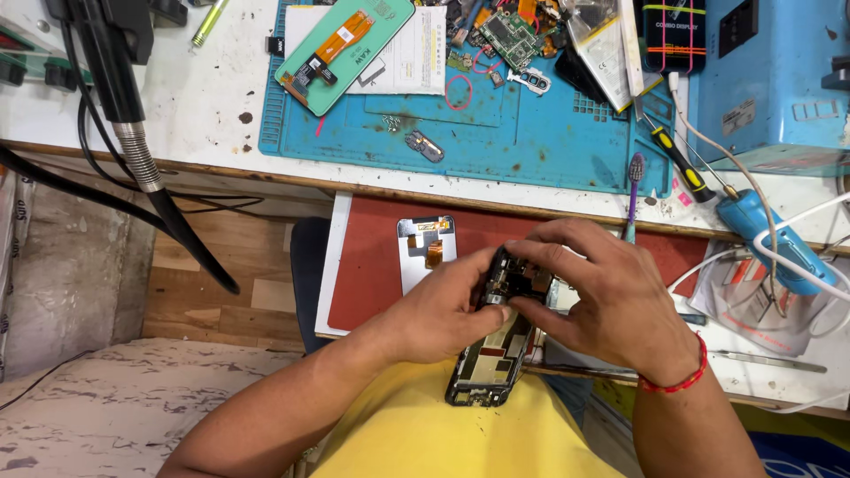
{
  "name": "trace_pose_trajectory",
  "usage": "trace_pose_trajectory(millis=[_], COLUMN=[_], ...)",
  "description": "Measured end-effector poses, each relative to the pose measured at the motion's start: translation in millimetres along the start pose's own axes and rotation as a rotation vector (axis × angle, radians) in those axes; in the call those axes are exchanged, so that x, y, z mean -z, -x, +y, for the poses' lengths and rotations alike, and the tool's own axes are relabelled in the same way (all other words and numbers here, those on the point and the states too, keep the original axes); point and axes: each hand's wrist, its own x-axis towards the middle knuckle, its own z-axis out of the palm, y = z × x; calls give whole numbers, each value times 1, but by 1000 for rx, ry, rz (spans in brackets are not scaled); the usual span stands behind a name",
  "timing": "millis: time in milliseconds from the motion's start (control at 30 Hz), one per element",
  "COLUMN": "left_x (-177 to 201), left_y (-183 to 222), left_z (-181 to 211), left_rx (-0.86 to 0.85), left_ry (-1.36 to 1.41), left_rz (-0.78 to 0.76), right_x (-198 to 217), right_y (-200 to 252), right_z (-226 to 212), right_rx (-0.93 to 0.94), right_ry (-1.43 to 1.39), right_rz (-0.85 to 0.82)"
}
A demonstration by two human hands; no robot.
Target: The person cleans the internal frame of a mobile phone using a small brush, then aligns and presses a replacement component into the device frame.
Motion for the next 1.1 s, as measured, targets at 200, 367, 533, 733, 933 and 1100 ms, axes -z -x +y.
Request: trace_pose_trajectory(millis=[200, 367, 533, 733, 933, 1100], left_x=[-5, -5, -8, -7, -4, 0], left_y=[1, -2, -2, -2, -6, -13], left_z=[13, 15, 12, 7, 8, 19], left_rx=[10, -7, -50, -259, -23, 26], left_ry=[-231, -256, -299, -256, -267, -288], left_rz=[-9, -35, -34, -5, -10, 37], right_x=[3, 3, 2, 2, 2, 12], right_y=[-2, -7, -11, -14, -18, -35], right_z=[7, 16, 28, 26, 28, 23], right_rx=[-50, -110, -110, -162, -145, -95], right_ry=[-29, -130, -202, -255, -210, -94], right_rz=[-16, -93, -164, -178, -172, -181])
